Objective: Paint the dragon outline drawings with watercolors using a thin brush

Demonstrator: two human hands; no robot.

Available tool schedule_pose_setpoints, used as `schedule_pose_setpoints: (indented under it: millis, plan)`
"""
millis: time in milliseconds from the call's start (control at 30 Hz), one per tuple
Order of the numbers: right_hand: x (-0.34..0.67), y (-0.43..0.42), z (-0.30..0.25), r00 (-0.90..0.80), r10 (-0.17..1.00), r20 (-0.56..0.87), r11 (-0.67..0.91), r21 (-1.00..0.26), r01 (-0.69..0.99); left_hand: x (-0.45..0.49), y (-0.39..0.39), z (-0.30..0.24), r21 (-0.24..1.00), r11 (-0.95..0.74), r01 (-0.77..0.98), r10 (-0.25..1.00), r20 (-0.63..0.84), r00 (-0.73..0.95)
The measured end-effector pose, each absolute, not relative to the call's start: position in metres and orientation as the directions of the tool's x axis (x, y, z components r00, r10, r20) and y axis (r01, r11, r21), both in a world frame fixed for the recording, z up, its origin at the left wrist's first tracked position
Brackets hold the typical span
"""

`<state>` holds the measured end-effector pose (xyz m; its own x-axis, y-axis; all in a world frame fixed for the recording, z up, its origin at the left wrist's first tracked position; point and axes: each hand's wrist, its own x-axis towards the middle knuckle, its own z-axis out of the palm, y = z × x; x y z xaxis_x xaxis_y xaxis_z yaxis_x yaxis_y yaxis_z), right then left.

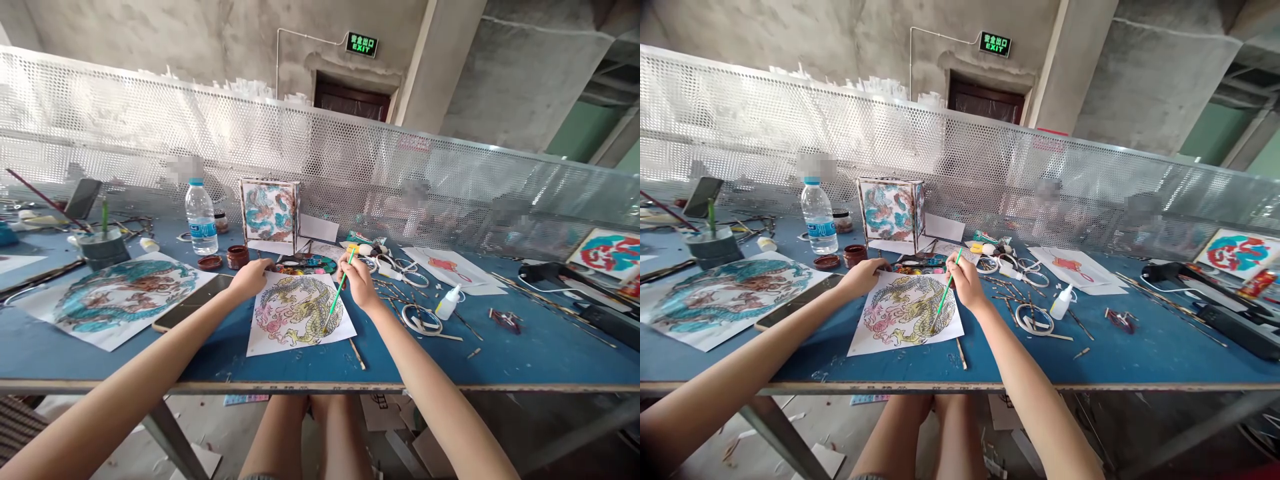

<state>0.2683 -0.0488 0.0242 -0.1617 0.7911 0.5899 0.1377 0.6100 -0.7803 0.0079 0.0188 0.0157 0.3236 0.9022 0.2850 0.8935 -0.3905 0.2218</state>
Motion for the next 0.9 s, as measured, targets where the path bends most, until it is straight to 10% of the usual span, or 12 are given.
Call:
schedule_pose_setpoints:
  millis: [900]
  plan:
    - [0.283, -0.048, 0.028, -0.130, 0.624, 0.771, 0.700, -0.477, 0.532, 0.010, 0.018, 0.017, 0.233, -0.377, 0.896, 0.910, 0.272, 0.313]
